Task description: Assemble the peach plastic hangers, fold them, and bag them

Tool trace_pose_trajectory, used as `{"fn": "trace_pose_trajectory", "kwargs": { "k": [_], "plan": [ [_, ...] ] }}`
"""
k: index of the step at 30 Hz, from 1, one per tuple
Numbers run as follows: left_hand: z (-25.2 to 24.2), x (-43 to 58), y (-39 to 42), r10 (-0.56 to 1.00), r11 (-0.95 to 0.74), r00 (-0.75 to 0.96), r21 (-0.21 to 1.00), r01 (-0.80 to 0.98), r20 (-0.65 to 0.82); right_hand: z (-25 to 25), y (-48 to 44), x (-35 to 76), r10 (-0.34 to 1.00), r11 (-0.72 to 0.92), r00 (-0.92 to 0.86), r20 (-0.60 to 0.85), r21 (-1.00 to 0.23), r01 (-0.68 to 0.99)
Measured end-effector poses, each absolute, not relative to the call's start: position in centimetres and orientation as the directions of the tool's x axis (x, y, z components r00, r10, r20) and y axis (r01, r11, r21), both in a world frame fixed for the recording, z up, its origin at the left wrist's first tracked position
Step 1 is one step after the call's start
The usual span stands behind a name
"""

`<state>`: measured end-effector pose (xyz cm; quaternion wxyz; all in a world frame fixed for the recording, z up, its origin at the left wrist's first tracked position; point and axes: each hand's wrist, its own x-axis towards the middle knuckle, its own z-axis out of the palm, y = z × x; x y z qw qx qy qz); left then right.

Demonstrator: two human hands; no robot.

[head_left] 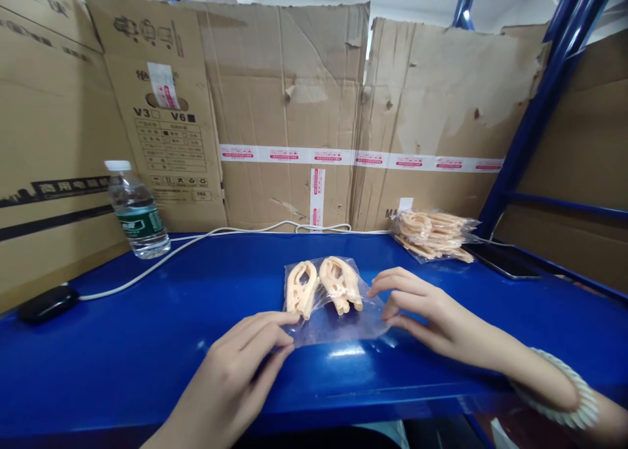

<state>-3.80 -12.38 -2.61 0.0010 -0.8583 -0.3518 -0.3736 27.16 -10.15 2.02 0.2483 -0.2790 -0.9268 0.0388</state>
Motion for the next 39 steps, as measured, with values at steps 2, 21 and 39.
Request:
{"fn": "trace_pose_trajectory", "kwargs": {
  "k": [2,21,39],
  "plan": [
    [-2.7,-4.1,-13.2,0.640,-0.731,0.407,0.353,0.583,0.652,1.7,-11.5,26.9,0.590,0.808,-0.652,0.477,-0.339,0.483],
    [-3.8,-2.5,-14.5,0.767,-0.579,0.193,0.531,0.618,0.612,-3.9,-14.2,24.6,0.679,0.651,-0.247,0.692,-0.411,0.638],
    [-4.3,-4.6,-16.0,0.469,-0.670,0.500,-0.075,0.738,0.728,-2.9,-15.2,26.0,0.546,0.680,-0.522,0.655,0.017,0.733]
  ]
}}
